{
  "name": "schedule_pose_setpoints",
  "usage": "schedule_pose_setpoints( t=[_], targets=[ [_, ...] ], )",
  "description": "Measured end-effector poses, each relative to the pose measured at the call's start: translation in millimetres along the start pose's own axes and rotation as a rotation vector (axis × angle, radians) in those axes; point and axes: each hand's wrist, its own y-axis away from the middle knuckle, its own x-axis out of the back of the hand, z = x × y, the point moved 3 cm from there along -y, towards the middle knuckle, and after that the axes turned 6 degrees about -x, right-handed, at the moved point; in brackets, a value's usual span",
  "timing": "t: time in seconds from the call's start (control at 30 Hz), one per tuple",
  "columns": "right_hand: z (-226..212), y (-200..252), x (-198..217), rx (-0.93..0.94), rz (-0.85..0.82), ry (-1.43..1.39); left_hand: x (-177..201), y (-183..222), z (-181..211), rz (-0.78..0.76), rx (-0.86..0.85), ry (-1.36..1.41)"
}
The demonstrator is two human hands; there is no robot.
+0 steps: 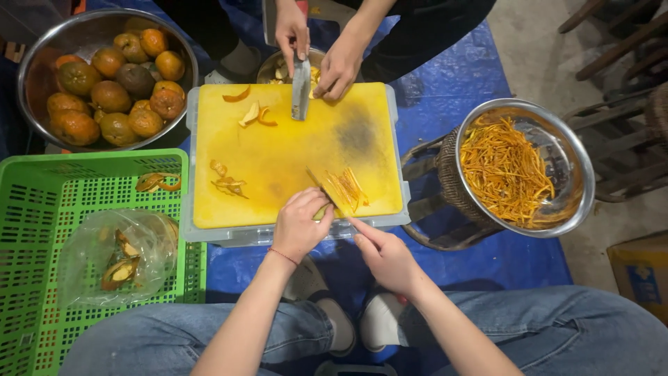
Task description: Two people are sitting and using knives to slice orange peels into thin julienne strips on a yellow cutting board.
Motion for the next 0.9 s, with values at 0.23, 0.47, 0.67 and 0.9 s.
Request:
schedule_pose_setpoints(
  t=[0.23, 0.47, 0.67, 0.9],
  targets=[
    [-3.0, 29.5, 19.1, -0.212, -0.018, -0.201, -1.5, 3.7, -0.5, -0.004, -0.004, 0.017],
    [-21.0, 36.9, 21.1, -0.303, -0.127, -0.394, 7.8, -1.4, 5.7, -0.083, 0.052, -0.099],
    [-27.4, 47.3, 18.5, -0.377, -0.182, -0.374, 13.6, -8.0, 11.3, -0.125, 0.041, -0.063],
    [-20.7, 49.5, 19.5, -0.341, -0.192, -0.333, 13.1, -7.4, 10.7, -0.149, 0.076, -0.039]
  ],
)
